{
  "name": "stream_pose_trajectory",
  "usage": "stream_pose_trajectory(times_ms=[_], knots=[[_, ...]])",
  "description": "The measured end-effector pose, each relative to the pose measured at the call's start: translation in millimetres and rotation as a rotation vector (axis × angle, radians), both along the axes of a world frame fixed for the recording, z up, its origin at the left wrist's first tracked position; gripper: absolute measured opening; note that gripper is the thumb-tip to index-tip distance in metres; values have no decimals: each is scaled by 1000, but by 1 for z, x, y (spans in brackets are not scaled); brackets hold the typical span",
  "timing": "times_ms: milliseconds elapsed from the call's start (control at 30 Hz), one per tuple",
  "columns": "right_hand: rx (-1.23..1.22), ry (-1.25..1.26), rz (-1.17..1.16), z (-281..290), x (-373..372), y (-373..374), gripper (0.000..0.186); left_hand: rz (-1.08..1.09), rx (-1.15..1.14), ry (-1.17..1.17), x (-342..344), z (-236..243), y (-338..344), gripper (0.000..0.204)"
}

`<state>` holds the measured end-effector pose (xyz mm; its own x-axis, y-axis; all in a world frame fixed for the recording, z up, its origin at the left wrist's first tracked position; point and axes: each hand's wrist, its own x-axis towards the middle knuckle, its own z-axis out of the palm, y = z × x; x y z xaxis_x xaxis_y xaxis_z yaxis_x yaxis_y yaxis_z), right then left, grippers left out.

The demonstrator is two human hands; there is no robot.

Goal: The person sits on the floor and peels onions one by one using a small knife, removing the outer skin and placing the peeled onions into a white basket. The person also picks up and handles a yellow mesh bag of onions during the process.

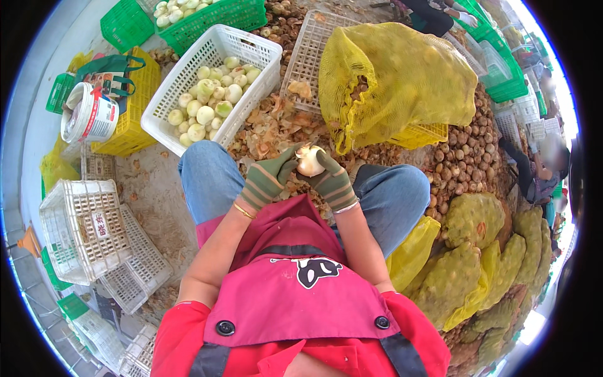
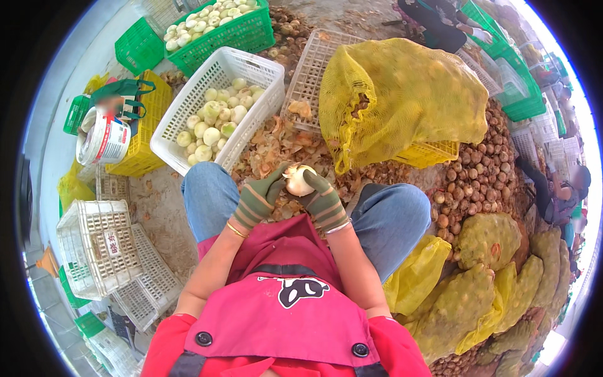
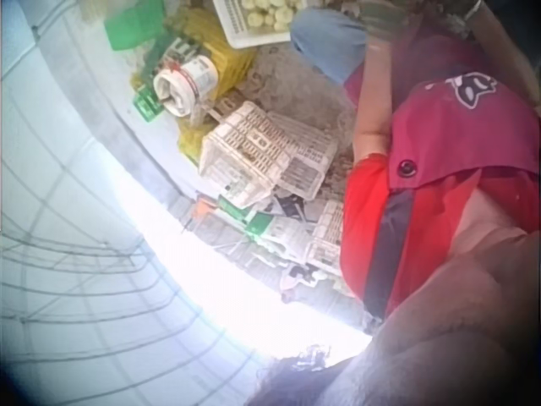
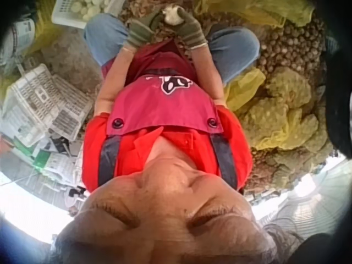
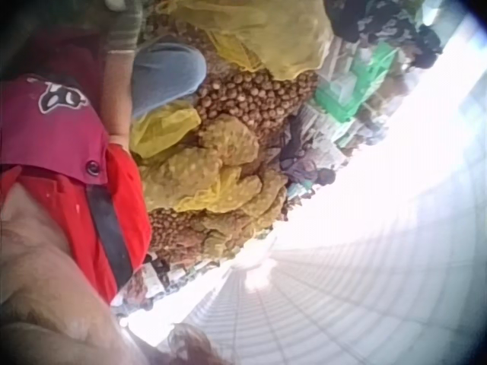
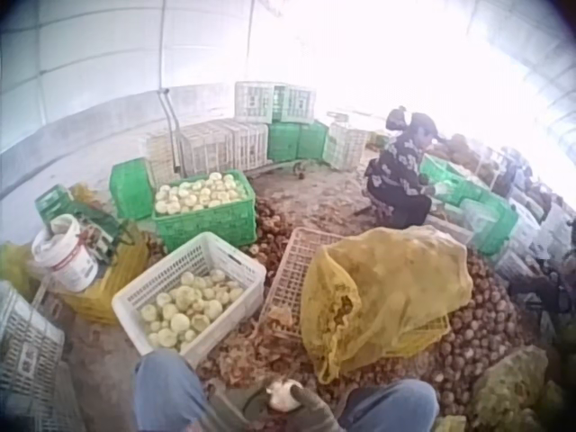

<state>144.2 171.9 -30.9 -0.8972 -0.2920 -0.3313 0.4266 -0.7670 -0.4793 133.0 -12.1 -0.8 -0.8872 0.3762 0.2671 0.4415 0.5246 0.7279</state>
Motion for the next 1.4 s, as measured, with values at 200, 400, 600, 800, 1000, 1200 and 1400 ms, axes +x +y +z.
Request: stream_pose_trajectory(times_ms=[200, 400, 600, 800, 1000, 1200, 1400], knots=[[518, 272, -1, 9, 5, 0, 58, 260, 1023, -1133, 1, -12, 6, 34], [491, 231, 11, 0, 1, 9, 78, 223, 139, -383, -4, -22, -19, 49], [497, 241, 79, 5, 2, 8, 77, -33, -157, 67, 11, 28, -6, 42], [342, 283, 214, -2, 3, 14, 63, 116, 330, -418, 3, 4, -5, 40], [336, 224, 117, -10, -5, 9, 68, 136, 433, -653, 3, 16, -15, 36], [152, 158, 42, 5, -3, -1, 62, 136, 596, -712, 10, 18, -2, 43], [133, 199, 36, -9, -7, 3, 71, 560, 921, -989, -11, -8, -19, 39]])
